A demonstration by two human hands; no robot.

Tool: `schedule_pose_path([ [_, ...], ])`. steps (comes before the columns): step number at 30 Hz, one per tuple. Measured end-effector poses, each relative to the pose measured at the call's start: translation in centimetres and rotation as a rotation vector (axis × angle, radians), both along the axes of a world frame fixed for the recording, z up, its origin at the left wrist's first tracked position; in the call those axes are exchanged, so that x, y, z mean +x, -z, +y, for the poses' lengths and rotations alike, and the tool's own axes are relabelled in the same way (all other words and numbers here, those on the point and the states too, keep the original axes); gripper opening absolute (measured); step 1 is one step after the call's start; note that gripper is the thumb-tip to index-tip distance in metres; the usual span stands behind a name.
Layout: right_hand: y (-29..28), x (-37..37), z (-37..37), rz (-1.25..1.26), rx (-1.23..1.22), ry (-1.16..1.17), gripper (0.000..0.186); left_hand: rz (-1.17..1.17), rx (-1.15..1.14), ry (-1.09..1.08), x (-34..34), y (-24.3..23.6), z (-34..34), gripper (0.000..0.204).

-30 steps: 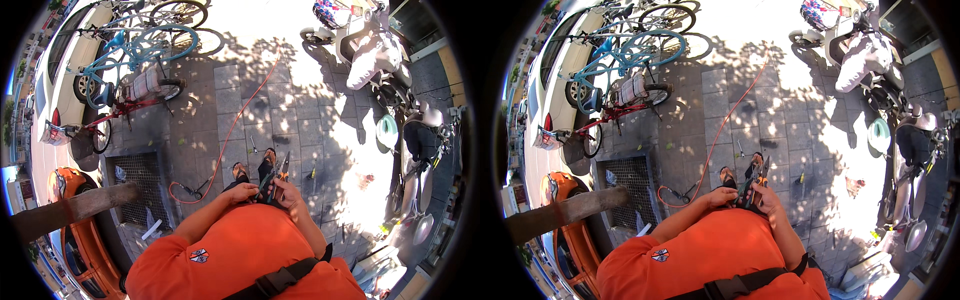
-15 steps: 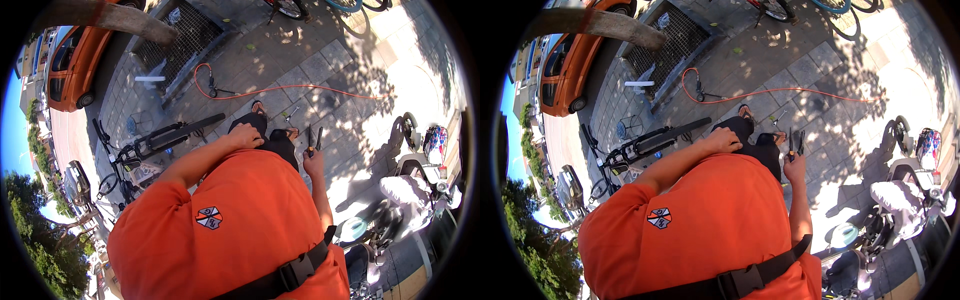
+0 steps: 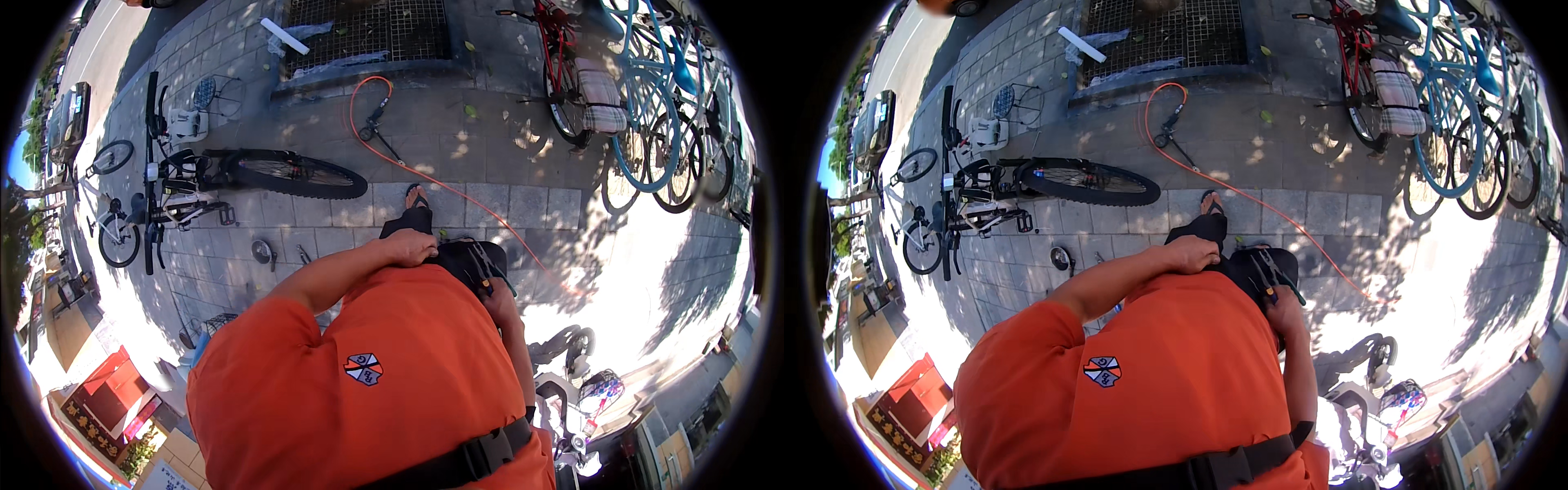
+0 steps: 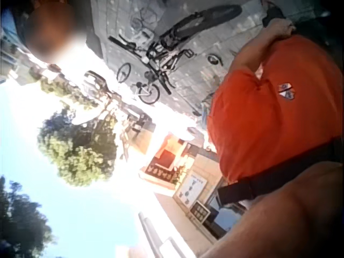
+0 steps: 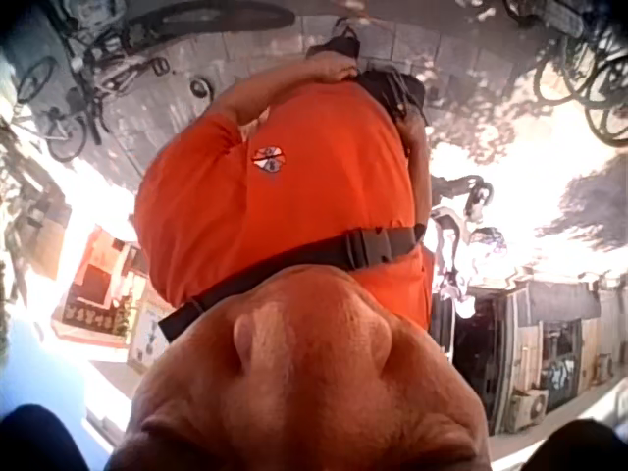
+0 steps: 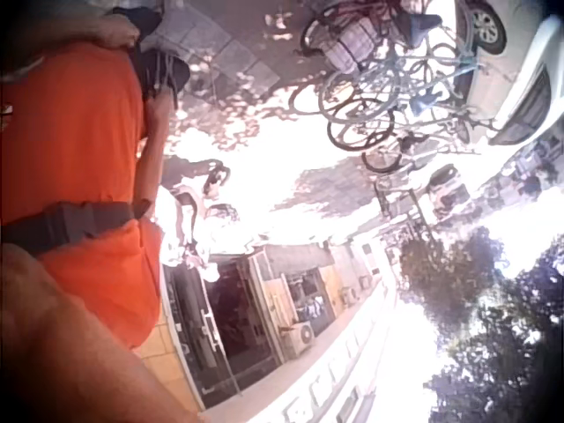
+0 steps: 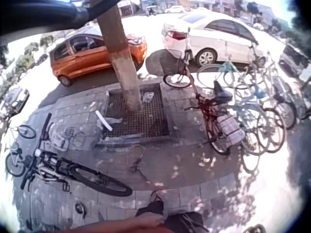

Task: The person retrieves a bicycle tire from a shop and takes it outside. They sit on the sidewalk and use pliers to strip the insulation from a wire connected to a pump nozzle. They then attach the nozzle to the bicycle tire valve and inflate the tire.

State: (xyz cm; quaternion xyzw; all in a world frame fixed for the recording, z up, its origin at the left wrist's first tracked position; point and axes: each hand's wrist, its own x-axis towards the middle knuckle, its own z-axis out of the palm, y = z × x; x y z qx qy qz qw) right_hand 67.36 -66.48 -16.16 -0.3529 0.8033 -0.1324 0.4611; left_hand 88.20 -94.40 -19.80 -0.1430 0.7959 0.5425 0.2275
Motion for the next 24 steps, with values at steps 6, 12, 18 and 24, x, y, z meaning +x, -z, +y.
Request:
schedule_pose_path([
  [6, -0.9, -8.1, -10.5, -0.179, 0.105, -0.158, 0.023, -0.158, -0.016, -0.314, -2.2, -1.4, -1.8, 0.043],
  [12, -3.2, -20.2, -21.8, -0.453, 0.253, -0.213, 0.018, -0.194, 0.006, -0.762, -8.5, -2.6, -1.9, 0.050],
  [18, -5.3, -28.9, -29.8, -0.372, 0.455, -0.440, 0.024, -0.254, 0.168, -1.079, -15.2, -10.7, 0.3, 0.049],
  [24, -2.7, -30.4, -37.8, -0.356, 0.576, -0.591, 0.036, -0.285, 0.431, -1.493, -19.4, -13.0, 1.3, 0.048],
])
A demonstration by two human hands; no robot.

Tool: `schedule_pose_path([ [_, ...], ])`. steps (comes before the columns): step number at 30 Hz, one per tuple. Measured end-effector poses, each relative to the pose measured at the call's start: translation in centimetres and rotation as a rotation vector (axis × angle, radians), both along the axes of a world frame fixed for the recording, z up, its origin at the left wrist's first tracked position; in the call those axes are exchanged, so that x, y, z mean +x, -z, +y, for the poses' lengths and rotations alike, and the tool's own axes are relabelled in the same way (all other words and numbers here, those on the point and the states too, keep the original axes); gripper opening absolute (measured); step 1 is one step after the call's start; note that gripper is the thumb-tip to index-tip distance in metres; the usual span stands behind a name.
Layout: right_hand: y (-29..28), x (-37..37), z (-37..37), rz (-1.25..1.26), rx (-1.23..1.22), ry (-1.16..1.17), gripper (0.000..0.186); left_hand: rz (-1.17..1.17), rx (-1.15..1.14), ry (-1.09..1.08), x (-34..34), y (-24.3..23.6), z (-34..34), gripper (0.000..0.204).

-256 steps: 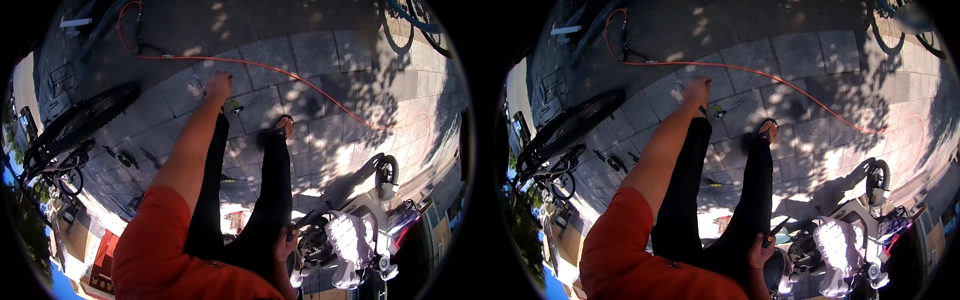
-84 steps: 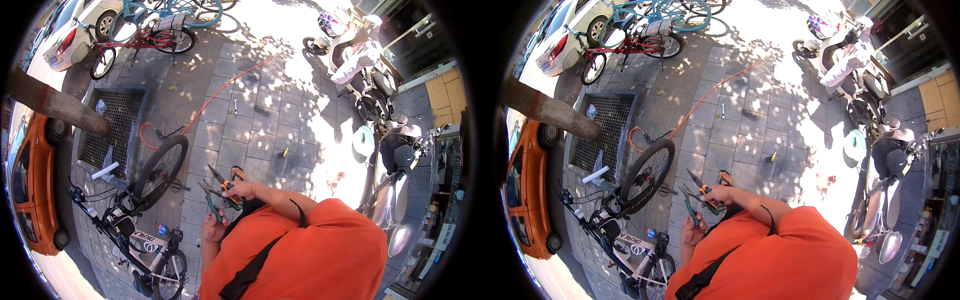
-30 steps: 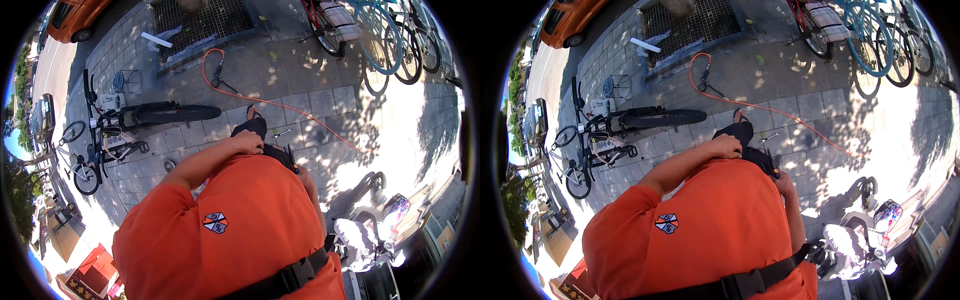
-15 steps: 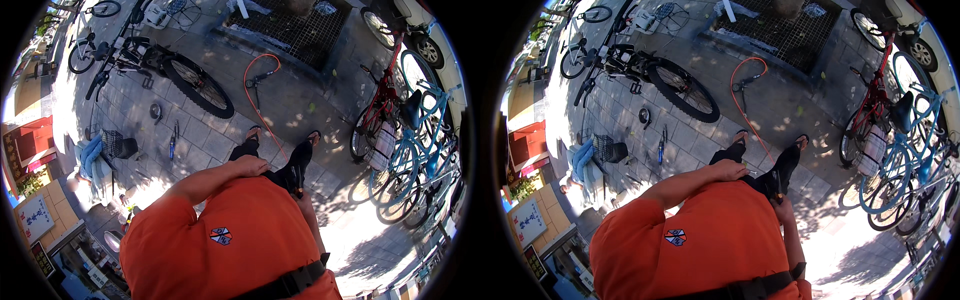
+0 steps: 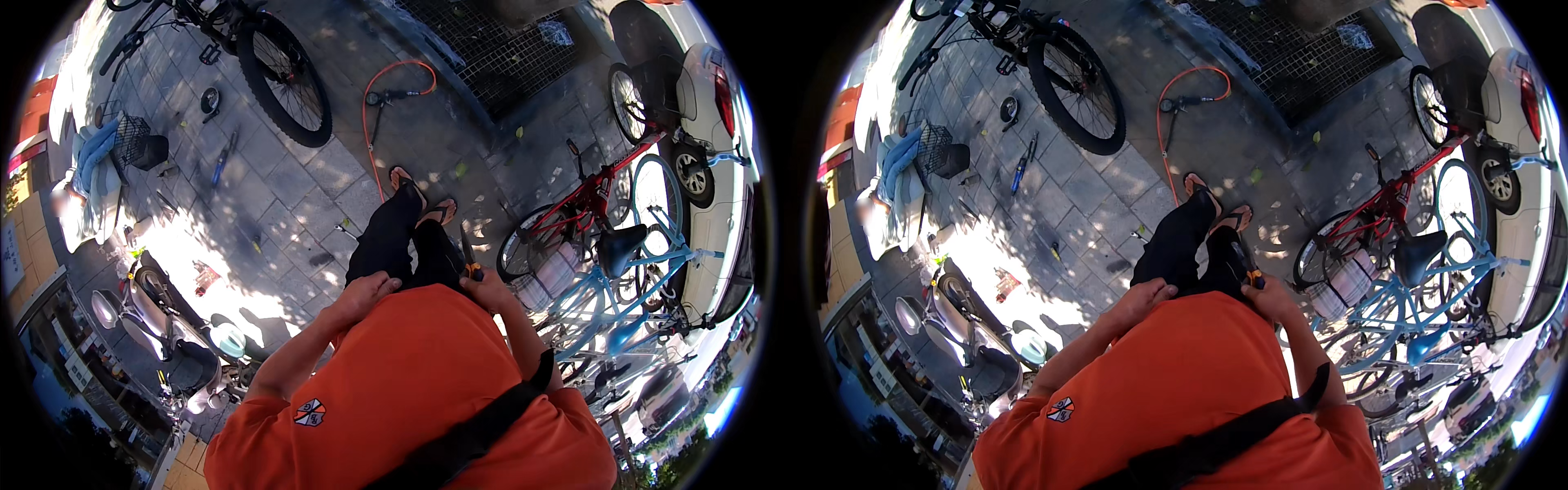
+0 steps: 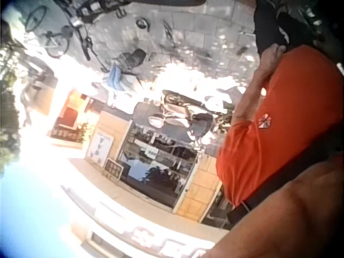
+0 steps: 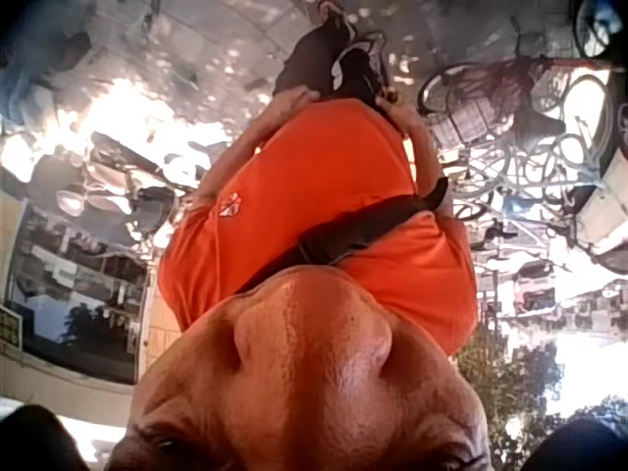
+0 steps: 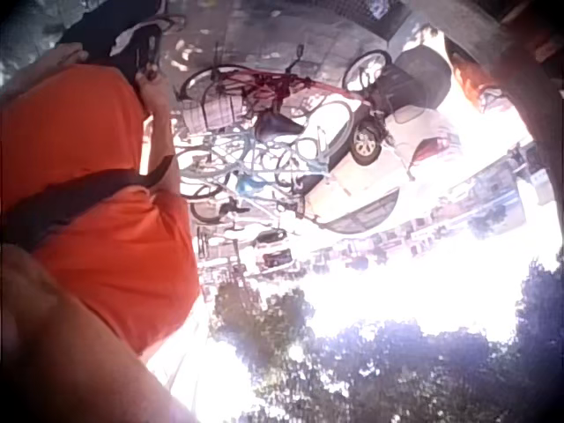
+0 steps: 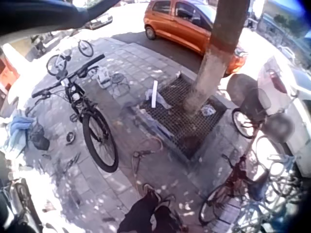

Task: The person retrieves a bicycle tire from a shop and takes it outside. They sit on the sidewalk and use pliers to strip the insulation from a wire connected to a pump nozzle. They then attach the nozzle to the bicycle tire valve and inflate the tire.

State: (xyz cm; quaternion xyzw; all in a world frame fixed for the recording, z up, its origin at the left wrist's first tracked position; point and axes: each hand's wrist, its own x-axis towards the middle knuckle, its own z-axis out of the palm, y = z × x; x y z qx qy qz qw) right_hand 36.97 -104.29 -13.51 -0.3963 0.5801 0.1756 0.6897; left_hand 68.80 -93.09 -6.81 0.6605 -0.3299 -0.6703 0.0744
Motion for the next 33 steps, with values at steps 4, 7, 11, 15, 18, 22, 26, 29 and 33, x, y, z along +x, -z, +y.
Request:
schedule_pose_path([
  [4, 2.1, -1.0, -5.0, 0.053, -0.244, -0.223, 0.032, 0.090, -0.053, -0.073, -1.5, 5.1, -2.2, 0.048],
  [7, -1.0, 3.4, -10.8, 0.160, -0.391, -0.427, 0.036, 0.239, -0.123, -0.355, -1.3, 6.2, -5.4, 0.043],
  [11, -3.3, 9.8, -17.4, 0.099, -0.607, -0.539, 0.036, 0.188, -0.375, -0.562, -0.1, 9.2, -10.1, 0.046],
  [15, -3.5, 15.3, -23.4, -0.035, -0.527, -0.336, 0.029, 0.186, -0.273, -0.732, 2.3, 11.2, -16.9, 0.041],
  [18, -2.9, 17.9, -28.1, -0.129, -0.347, -0.161, 0.018, 0.242, -0.205, -0.983, 4.4, 12.9, -21.9, 0.039],
  [22, -2.9, 21.6, -36.4, -0.166, -0.235, -0.070, 0.015, 0.247, -0.085, -1.288, 8.8, 16.1, -26.4, 0.043],
  [26, -2.6, 26.0, -47.3, -0.226, -0.220, -0.136, 0.014, 0.071, 0.064, -1.644, 11.4, 18.1, -29.0, 0.040],
  [29, -2.3, 26.1, -53.3, -0.215, -0.227, -0.055, 0.014, -0.288, 0.229, -1.533, 12.2, 16.7, -29.3, 0.043],
  [33, -1.4, 25.9, -61.8, -0.091, -0.262, -0.143, 0.015, -0.190, 0.281, -1.549, 4.9, 17.2, -32.4, 0.065],
])
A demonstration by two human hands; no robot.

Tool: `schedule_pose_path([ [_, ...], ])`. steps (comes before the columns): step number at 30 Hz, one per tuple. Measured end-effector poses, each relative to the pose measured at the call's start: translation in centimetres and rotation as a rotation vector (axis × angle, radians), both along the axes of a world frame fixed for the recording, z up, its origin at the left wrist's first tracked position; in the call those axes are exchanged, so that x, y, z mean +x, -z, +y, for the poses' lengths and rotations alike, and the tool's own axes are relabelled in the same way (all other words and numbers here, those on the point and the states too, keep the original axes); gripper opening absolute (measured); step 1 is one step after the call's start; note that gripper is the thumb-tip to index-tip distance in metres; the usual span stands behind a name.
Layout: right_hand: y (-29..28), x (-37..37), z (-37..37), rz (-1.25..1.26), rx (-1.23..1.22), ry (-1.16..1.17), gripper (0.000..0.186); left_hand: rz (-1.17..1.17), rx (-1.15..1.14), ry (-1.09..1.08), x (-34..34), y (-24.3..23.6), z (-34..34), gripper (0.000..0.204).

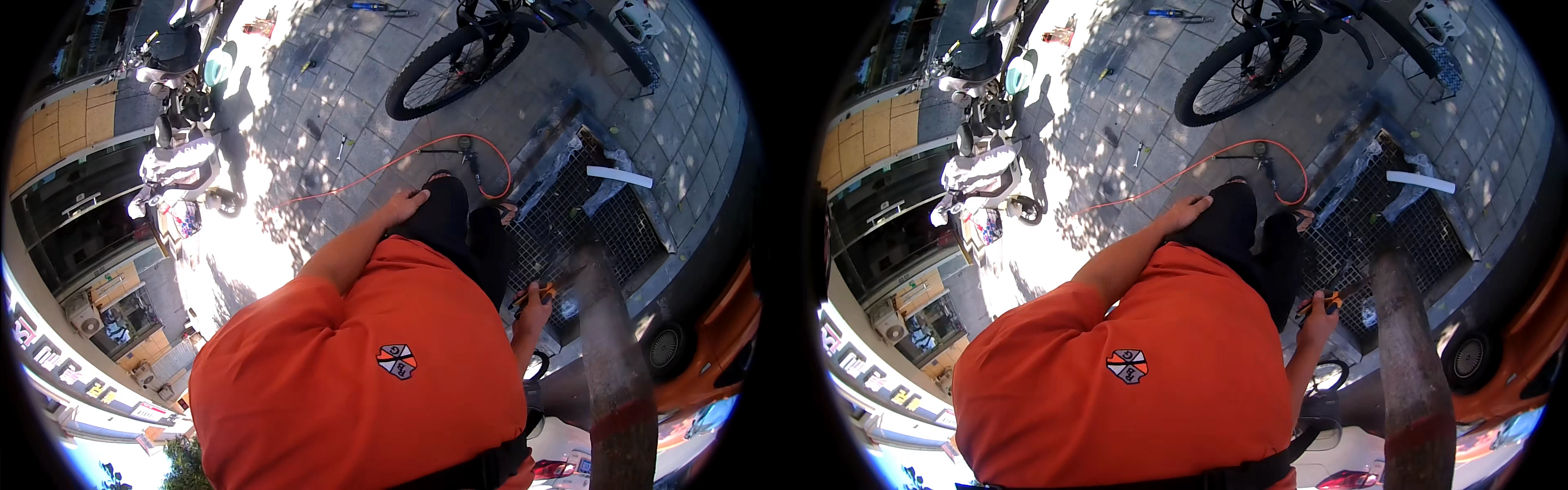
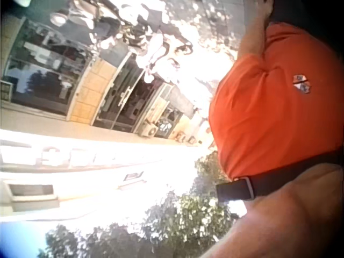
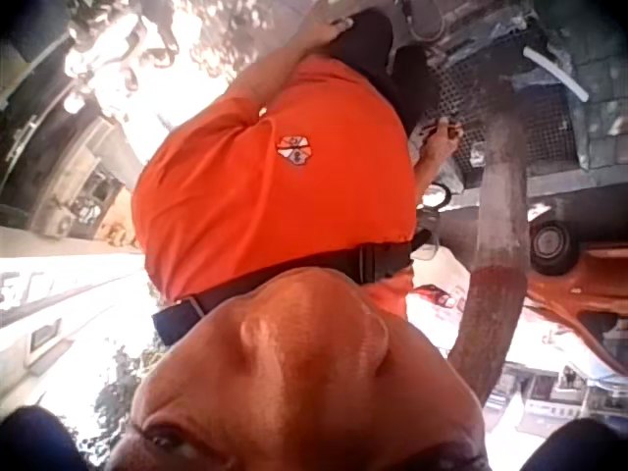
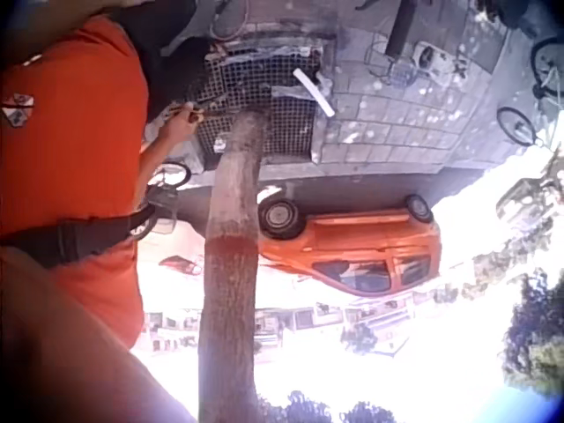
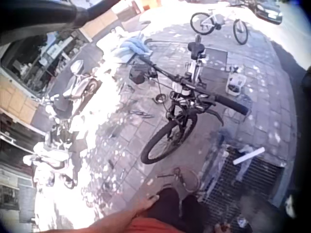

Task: The person retrieves a bicycle tire from a shop and takes it outside. They sit on the sidewalk and use pliers to strip the insulation from a wire connected to a pump nozzle. They then attach the nozzle to the bicycle tire valve and inflate the tire.

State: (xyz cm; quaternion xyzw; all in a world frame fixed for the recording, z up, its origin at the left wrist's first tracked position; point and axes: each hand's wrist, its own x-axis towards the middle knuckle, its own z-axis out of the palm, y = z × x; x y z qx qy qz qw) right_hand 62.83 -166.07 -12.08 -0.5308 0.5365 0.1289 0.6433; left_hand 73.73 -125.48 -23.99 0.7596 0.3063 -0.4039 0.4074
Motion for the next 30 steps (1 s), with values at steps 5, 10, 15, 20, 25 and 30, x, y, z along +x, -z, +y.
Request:
schedule_pose_path([
  [5, 2.4, -0.7, -4.5, 0.127, 0.086, 0.062, 0.014, 0.086, -0.046, 0.031, 2.9, -5.2, -6.2, 0.077],
  [10, 3.6, 3.1, -7.5, 0.264, 0.073, 0.012, 0.013, 0.045, 0.057, -0.032, 4.6, 2.5, -9.9, 0.070],
  [15, 3.2, 8.1, -12.9, 0.178, 0.007, 0.132, 0.015, 0.016, 0.018, -0.092, 9.7, 10.9, -11.8, 0.065],
  [20, 3.2, 12.6, -17.6, 0.123, -0.070, 0.174, 0.015, -0.168, 0.052, -0.018, 18.8, 8.3, -16.7, 0.053],
  [25, 2.8, 16.5, -20.2, 0.209, -0.083, 0.123, 0.015, -0.268, 0.032, 0.121, 23.7, 8.3, -24.9, 0.049],
  [30, 6.4, 19.5, -26.5, 0.256, -0.043, 0.000, 0.016, -0.248, -0.171, 0.184, 29.7, 5.3, -38.9, 0.046],
])
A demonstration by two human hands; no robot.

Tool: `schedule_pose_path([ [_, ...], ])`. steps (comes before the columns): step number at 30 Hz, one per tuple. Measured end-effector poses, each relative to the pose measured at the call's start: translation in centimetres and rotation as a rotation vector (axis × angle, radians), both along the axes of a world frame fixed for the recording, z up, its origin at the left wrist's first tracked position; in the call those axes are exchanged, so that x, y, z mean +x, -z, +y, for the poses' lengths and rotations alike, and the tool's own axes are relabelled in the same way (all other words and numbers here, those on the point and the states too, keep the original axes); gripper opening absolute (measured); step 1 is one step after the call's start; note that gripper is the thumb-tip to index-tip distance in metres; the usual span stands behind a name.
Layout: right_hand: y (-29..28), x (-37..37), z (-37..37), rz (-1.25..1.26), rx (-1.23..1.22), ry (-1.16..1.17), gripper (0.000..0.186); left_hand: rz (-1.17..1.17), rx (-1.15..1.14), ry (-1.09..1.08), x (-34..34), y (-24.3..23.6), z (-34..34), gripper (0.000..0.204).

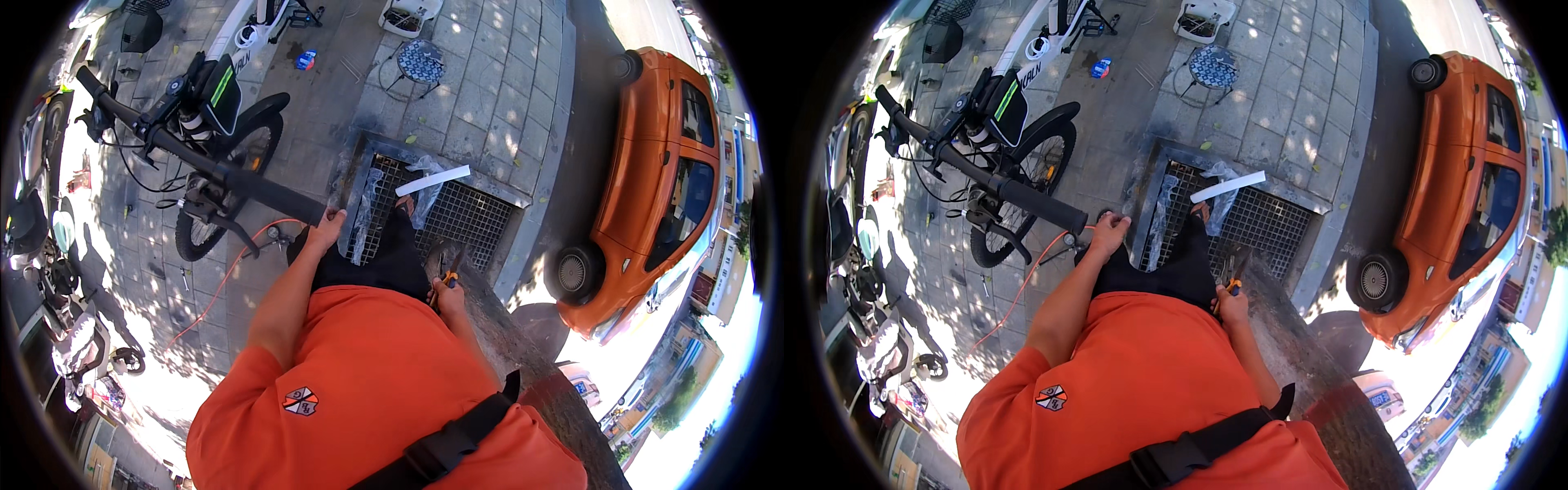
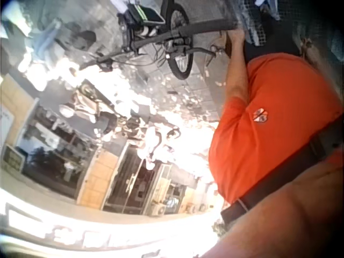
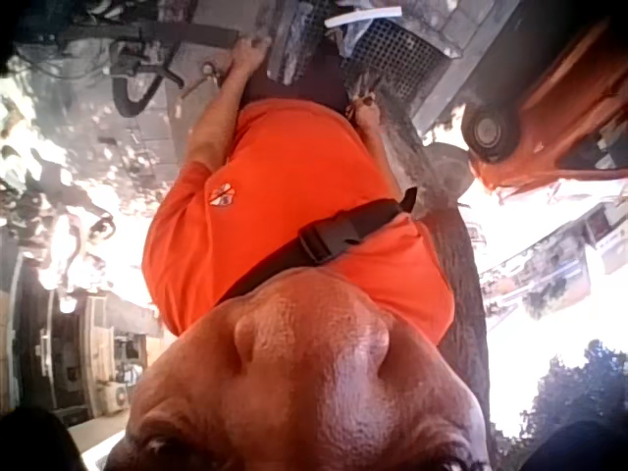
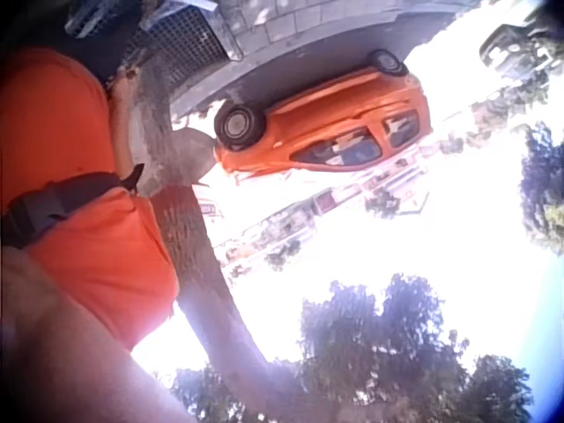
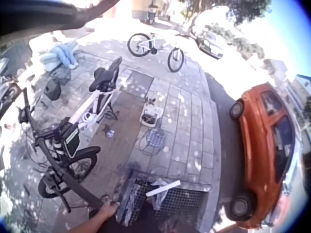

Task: The person retrieves a bicycle tire from a shop and takes it outside. They sit on the sidewalk and use pliers to strip the insulation from a wire connected to a pump nozzle. They then attach the nozzle to the bicycle tire valve and inflate the tire.

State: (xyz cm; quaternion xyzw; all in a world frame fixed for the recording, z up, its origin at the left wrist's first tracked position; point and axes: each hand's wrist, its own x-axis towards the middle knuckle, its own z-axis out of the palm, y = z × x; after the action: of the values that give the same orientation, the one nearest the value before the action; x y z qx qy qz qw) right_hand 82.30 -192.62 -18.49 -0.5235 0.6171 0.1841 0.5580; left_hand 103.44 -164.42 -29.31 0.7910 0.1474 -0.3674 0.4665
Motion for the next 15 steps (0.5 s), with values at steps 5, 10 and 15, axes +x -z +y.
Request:
schedule_pose_path([
  [5, 4.0, 1.7, -7.4, -0.111, 0.001, -0.013, 0.016, 0.337, -0.286, -0.458, 4.5, 5.6, -12.7, 0.047],
  [10, 4.6, -0.1, -11.0, -0.124, 0.022, 0.212, 0.014, 0.328, -0.451, -0.680, 12.8, 9.3, -23.5, 0.041],
  [15, 6.2, -5.1, -9.5, 0.036, -0.024, 0.346, 0.012, 0.254, -0.414, -0.574, 24.1, 20.3, -31.7, 0.047],
])
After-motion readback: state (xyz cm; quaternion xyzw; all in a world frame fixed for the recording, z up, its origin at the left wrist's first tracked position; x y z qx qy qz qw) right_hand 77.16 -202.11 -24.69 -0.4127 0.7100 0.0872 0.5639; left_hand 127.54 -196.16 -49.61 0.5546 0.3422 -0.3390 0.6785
